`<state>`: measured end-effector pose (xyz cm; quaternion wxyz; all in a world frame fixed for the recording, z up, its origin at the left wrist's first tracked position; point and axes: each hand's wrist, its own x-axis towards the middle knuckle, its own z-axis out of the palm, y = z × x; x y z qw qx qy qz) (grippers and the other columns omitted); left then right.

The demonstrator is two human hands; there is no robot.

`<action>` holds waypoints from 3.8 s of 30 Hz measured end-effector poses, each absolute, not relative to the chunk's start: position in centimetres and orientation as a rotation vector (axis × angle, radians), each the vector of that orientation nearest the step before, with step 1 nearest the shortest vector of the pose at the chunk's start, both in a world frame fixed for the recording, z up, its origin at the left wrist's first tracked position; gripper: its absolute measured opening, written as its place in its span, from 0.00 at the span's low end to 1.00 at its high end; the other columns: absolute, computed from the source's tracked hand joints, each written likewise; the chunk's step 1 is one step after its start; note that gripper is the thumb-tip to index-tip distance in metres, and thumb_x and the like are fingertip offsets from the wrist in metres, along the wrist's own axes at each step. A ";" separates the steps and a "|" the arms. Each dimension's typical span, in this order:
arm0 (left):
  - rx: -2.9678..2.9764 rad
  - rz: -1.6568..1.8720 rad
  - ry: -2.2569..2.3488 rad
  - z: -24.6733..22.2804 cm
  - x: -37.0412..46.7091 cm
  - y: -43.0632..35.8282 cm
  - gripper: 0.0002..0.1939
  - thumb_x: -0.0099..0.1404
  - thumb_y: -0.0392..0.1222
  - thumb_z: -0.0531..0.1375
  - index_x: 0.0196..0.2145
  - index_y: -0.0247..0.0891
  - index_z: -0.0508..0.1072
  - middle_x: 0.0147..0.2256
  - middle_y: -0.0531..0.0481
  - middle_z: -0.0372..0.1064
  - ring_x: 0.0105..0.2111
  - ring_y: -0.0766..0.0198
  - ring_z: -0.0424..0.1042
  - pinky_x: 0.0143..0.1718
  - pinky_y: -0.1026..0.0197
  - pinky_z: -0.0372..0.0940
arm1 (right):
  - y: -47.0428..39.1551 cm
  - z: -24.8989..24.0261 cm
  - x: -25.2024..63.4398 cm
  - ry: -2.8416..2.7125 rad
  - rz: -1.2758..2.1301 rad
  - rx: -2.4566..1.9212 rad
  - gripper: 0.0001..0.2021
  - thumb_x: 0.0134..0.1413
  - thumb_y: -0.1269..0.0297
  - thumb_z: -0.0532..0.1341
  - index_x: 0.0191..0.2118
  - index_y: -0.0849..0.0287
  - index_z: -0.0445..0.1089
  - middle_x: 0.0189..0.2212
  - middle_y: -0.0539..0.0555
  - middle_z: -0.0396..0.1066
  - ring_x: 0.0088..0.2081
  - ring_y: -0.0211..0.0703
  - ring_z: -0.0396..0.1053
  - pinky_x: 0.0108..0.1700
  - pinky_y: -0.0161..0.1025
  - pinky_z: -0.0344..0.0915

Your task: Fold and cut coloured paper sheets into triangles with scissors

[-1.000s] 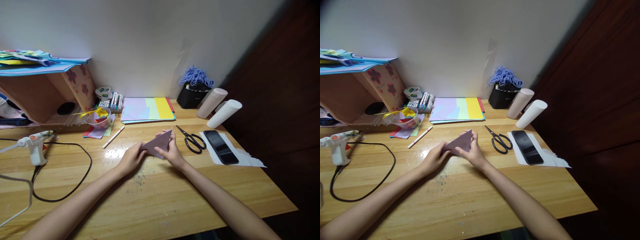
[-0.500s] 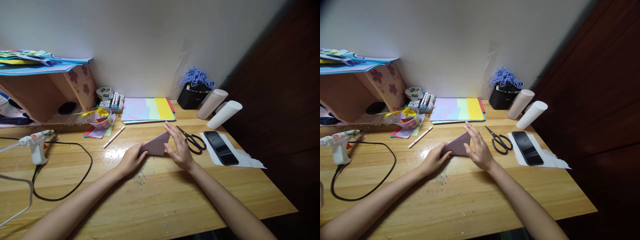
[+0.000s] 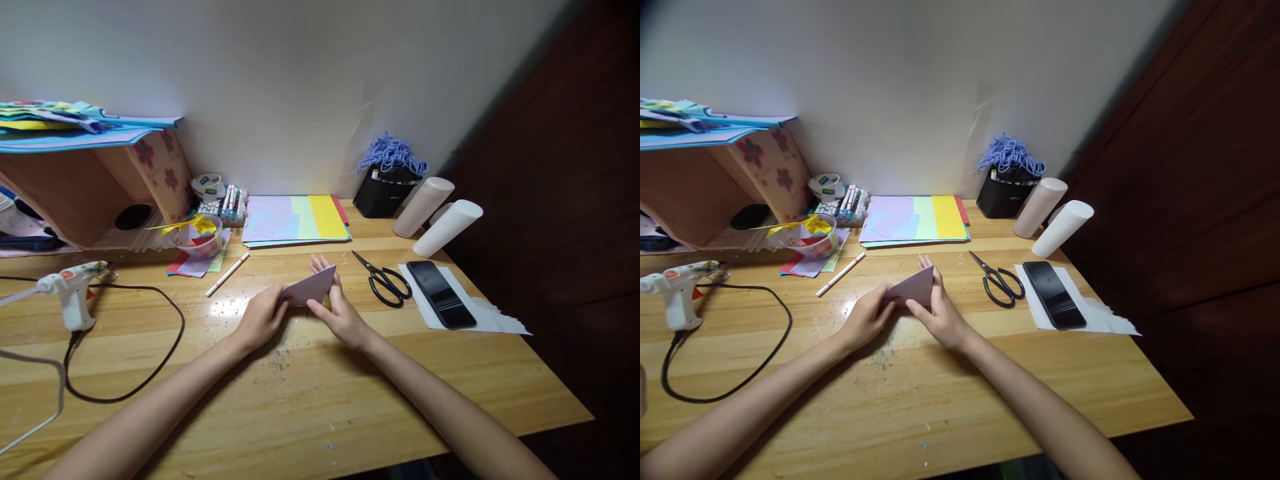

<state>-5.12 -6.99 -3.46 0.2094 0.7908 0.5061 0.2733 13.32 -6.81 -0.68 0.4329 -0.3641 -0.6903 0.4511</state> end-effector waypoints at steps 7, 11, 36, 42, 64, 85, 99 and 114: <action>2.063 0.887 1.525 -3.3 -5.2 -7.1 0.09 0.63 0.44 0.47 0.36 0.39 0.63 0.30 0.50 0.68 0.28 0.63 0.66 0.30 0.63 0.58 | -5.6 -2.6 13.8 -1.733 1.291 -1.102 0.09 0.53 0.61 0.54 0.40 0.58 0.63 0.35 0.55 0.69 0.33 0.41 0.69 0.35 0.39 0.66; 1.930 0.926 1.515 -3.0 -5.1 -7.1 0.12 0.62 0.49 0.49 0.38 0.40 0.64 0.31 0.51 0.68 0.28 0.65 0.67 0.28 0.65 0.57 | -4.9 -2.8 14.5 -1.623 1.347 -1.176 0.11 0.53 0.56 0.53 0.31 0.59 0.61 0.18 0.45 0.60 0.15 0.32 0.59 0.16 0.29 0.54; 1.314 1.139 1.323 -3.0 -5.6 -6.1 0.18 0.63 0.51 0.44 0.41 0.37 0.62 0.18 0.58 0.59 0.16 0.69 0.60 0.20 0.66 0.58 | -0.2 -3.4 18.3 -1.144 1.432 -1.142 0.17 0.43 0.54 0.62 0.37 0.61 0.66 0.23 0.49 0.65 0.18 0.33 0.62 0.20 0.32 0.61; 1.328 1.107 1.336 -2.9 -5.7 -5.9 0.16 0.63 0.50 0.45 0.41 0.37 0.62 0.18 0.58 0.59 0.17 0.68 0.62 0.21 0.65 0.58 | 6.5 -1.8 25.9 -1.604 0.639 -1.657 0.19 0.53 0.59 0.48 0.43 0.66 0.68 0.29 0.57 0.72 0.27 0.43 0.67 0.27 0.37 0.63; 2.616 0.434 1.606 -0.1 -3.6 8.1 0.13 0.60 0.40 0.52 0.42 0.34 0.63 0.44 0.40 0.63 0.46 0.55 0.62 0.46 0.55 0.57 | 9.7 -2.3 19.4 -2.385 0.108 -1.307 0.12 0.51 0.65 0.57 0.43 0.58 0.65 0.45 0.56 0.63 0.46 0.44 0.59 0.50 0.41 0.53; 2.744 0.093 1.552 1.3 -4.9 12.9 0.15 0.63 0.33 0.44 0.47 0.35 0.59 0.35 0.43 0.69 0.32 0.58 0.69 0.31 0.61 0.60 | 10.8 -3.0 17.3 -2.483 -0.138 -0.881 0.09 0.57 0.67 0.50 0.34 0.59 0.68 0.33 0.57 0.67 0.37 0.43 0.62 0.39 0.39 0.57; 2.837 0.146 1.347 0.7 -5.2 12.1 0.14 0.58 0.48 0.53 0.41 0.43 0.67 0.39 0.47 0.64 0.37 0.58 0.66 0.35 0.61 0.59 | 12.4 -2.6 16.0 -2.568 -0.172 -0.992 0.09 0.53 0.75 0.51 0.33 0.63 0.68 0.28 0.57 0.69 0.33 0.43 0.64 0.36 0.37 0.59; 2.514 0.600 1.552 2.2 -6.5 14.7 0.26 0.61 0.32 0.47 0.57 0.44 0.49 0.50 0.47 0.63 0.46 0.59 0.66 0.41 0.61 0.60 | 12.8 -1.9 16.4 -2.756 -0.107 -0.995 0.09 0.55 0.76 0.51 0.36 0.61 0.67 0.33 0.57 0.69 0.37 0.41 0.65 0.35 0.35 0.58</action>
